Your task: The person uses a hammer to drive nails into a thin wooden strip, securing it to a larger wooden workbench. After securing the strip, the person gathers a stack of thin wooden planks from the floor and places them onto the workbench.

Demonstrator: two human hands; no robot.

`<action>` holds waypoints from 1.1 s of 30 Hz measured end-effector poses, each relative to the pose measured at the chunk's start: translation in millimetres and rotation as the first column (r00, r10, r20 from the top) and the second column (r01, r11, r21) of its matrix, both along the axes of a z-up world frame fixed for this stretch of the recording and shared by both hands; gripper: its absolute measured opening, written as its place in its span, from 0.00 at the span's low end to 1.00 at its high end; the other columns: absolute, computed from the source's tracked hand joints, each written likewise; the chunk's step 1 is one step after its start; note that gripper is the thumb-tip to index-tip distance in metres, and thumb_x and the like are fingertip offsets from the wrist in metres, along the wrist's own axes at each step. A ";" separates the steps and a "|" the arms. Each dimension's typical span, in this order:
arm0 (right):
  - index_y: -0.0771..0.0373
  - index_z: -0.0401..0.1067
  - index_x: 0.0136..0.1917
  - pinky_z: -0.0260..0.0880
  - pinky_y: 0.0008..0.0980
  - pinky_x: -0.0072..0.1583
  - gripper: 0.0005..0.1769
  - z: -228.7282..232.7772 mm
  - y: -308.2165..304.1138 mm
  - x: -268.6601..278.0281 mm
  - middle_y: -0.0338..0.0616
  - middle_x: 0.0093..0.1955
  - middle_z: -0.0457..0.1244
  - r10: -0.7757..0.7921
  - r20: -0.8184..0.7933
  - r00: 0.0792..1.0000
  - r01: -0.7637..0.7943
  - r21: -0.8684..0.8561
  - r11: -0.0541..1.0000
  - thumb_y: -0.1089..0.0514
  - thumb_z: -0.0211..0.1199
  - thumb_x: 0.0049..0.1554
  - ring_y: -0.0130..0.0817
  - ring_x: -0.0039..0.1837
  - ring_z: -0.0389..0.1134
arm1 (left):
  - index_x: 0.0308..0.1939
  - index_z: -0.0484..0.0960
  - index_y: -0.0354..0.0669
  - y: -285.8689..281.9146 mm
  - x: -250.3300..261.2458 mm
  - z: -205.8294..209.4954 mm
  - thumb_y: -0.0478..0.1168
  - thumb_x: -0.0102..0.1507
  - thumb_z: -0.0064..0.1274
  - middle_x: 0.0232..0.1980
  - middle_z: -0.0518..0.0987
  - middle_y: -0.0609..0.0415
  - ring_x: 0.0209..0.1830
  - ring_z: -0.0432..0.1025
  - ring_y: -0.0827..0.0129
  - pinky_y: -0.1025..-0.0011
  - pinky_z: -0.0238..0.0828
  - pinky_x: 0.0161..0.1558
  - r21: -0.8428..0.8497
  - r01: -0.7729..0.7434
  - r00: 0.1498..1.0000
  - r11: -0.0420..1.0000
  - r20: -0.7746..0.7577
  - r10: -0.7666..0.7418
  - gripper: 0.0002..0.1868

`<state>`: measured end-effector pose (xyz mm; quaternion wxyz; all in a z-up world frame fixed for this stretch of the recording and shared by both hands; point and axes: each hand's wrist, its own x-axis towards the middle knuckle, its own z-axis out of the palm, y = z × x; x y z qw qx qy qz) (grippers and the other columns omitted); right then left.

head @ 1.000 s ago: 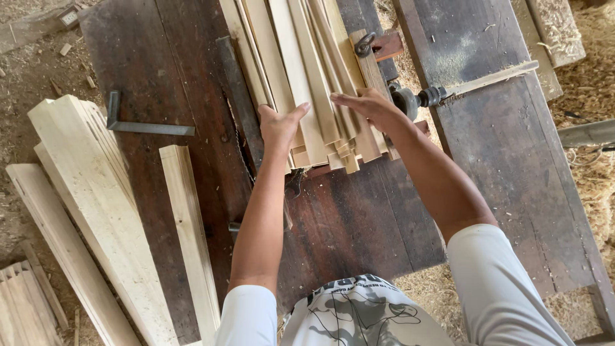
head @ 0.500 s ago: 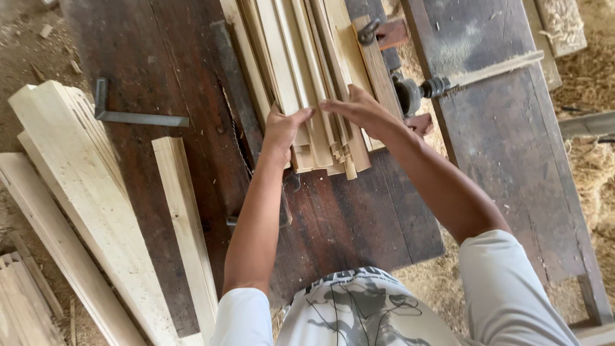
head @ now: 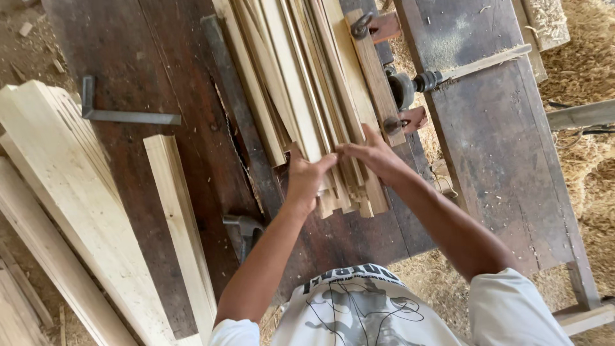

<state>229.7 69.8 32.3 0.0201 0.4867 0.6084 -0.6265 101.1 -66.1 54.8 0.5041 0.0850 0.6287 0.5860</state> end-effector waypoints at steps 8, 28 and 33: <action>0.70 0.60 0.75 0.68 0.50 0.71 0.51 18.7 38.4 -41.4 0.69 0.70 0.63 0.027 0.028 0.999 -0.026 -0.029 0.999 0.35 0.67 0.50 0.56 0.72 0.66 | 0.71 0.55 0.19 49.8 -43.7 -40.7 0.44 0.57 0.61 0.18 0.67 0.62 0.12 0.60 0.71 0.78 0.55 0.11 -0.139 0.089 0.960 0.986 -0.253 -0.122 0.47; 0.78 0.60 0.62 0.55 0.28 0.37 0.55 -66.8 107.8 -51.6 0.41 0.40 0.57 -0.028 0.183 0.983 -0.003 0.165 0.986 0.17 0.50 0.61 0.29 0.39 0.56 | 0.76 0.56 0.34 98.1 -114.3 -31.0 0.72 0.58 0.55 0.76 0.63 0.34 0.79 0.53 0.41 0.40 0.51 0.75 -0.700 -0.060 0.854 0.712 -0.405 -0.326 0.57; 0.53 0.59 0.43 0.51 0.31 0.39 0.38 -99.4 108.6 -52.0 0.36 0.39 0.54 -0.020 0.143 0.989 0.002 0.127 0.992 0.17 0.59 0.58 0.27 0.40 0.52 | 0.75 0.61 0.39 91.1 -107.4 -17.4 0.75 0.61 0.49 0.76 0.64 0.37 0.79 0.53 0.40 0.39 0.54 0.74 -0.797 0.019 0.773 0.604 -0.372 -0.514 0.53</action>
